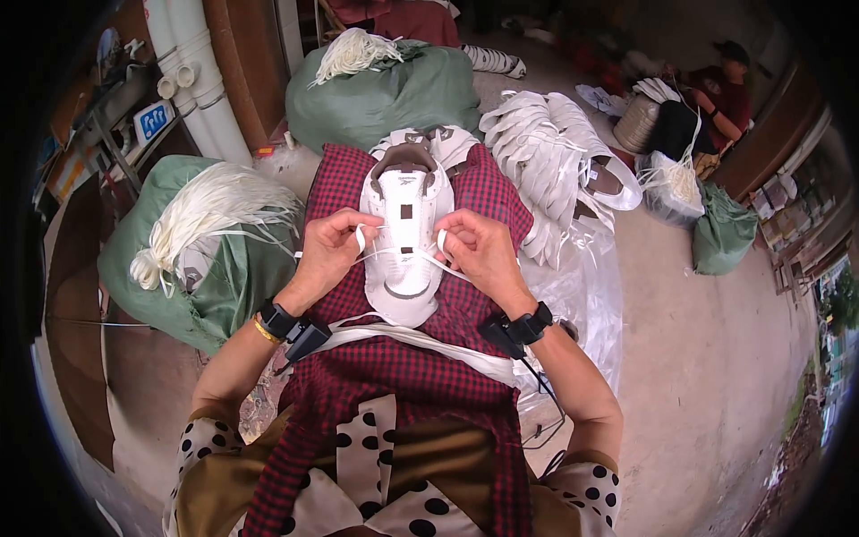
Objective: Insert white laces into the eyelets of a white and brown sneaker.
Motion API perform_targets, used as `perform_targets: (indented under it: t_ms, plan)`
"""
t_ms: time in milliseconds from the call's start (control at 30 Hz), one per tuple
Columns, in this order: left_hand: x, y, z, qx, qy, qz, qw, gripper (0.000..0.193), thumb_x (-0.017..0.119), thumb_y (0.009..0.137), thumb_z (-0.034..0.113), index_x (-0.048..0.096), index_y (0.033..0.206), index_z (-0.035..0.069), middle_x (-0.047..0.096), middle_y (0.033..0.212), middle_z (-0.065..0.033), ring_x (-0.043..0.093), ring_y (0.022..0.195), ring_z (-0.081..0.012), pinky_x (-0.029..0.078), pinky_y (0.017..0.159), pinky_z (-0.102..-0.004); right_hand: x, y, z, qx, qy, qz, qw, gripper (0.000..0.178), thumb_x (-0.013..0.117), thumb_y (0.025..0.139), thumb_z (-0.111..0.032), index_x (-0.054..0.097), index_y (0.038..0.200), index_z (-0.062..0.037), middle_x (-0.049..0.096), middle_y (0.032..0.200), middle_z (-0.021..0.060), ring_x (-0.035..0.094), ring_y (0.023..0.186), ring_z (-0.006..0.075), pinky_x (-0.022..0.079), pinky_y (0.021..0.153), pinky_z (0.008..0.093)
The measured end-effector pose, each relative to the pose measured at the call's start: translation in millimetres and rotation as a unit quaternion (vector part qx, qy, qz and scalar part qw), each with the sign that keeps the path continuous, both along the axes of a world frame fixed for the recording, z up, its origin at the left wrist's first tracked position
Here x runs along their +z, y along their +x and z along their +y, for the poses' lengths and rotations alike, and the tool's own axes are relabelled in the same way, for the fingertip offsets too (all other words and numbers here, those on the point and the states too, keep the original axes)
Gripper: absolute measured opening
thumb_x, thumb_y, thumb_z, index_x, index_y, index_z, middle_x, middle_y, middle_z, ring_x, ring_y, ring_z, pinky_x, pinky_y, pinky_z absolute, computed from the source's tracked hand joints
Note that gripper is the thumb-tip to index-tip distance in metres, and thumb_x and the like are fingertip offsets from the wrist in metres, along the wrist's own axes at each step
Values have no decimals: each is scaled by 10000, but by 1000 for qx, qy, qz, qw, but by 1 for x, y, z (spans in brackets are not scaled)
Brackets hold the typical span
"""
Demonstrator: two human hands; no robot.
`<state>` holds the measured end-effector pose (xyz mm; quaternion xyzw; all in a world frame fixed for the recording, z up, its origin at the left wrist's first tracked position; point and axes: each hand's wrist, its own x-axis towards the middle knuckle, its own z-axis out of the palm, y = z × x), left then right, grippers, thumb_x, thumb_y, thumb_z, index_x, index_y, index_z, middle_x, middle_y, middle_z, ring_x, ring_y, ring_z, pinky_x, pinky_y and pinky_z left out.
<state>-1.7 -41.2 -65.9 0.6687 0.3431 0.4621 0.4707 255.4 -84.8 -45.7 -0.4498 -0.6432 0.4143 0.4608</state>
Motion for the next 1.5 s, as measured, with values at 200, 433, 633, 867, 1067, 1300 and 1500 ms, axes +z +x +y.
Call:
perform_targets:
  t_ms: [200,433,633,867,1067,1300,1500]
  plan:
    - [-3,4,-18,-16,28,7,999,123,654,941,-4,714,1047,-4,638,1036,-52,615,923,-95,504,790,-223,-7,-1,-5,-43,-21,77,996,70,629,938,0,628,1008,-2,718,918,55,672,756,70,509,565,204]
    - [-4,3,-28,-23,24,20,999,123,640,933,-29,703,1039,-22,626,1046,-55,625,934,-93,521,784,-220,-1,-8,-11,-68,21,-15,997,50,679,879,-11,642,910,3,708,825,42,639,697,52,513,584,201]
    - [1,6,-31,3,29,50,998,159,578,901,-79,680,1014,-35,620,962,-30,628,849,-55,516,707,-198,15,-12,-3,-54,56,-121,990,53,686,807,5,644,830,28,681,772,59,640,651,83,504,573,236]
    - [-1,6,-27,22,17,48,998,132,566,866,-87,636,953,-17,635,866,2,586,733,-3,486,627,-169,15,-14,1,-49,55,-168,983,91,692,800,-3,679,885,26,678,766,52,615,631,85,496,569,247]
    - [7,7,-30,19,13,51,998,117,580,856,-81,630,934,-9,599,808,23,555,696,2,466,603,-165,6,-2,7,10,-45,-35,998,95,713,849,-48,693,924,8,665,799,-3,603,667,44,480,563,207]
    - [16,13,-30,75,75,112,988,78,663,779,-25,644,850,0,564,738,25,491,618,-8,421,541,-194,10,-3,9,24,-66,-26,997,117,727,851,-57,691,939,12,658,795,-6,606,672,47,489,579,205]
    - [24,26,-21,47,109,156,981,149,650,744,-17,671,891,-8,555,693,-3,496,592,-44,417,523,-230,15,0,16,54,-24,-72,996,187,746,821,-49,692,996,-9,664,736,13,611,637,71,500,590,237]
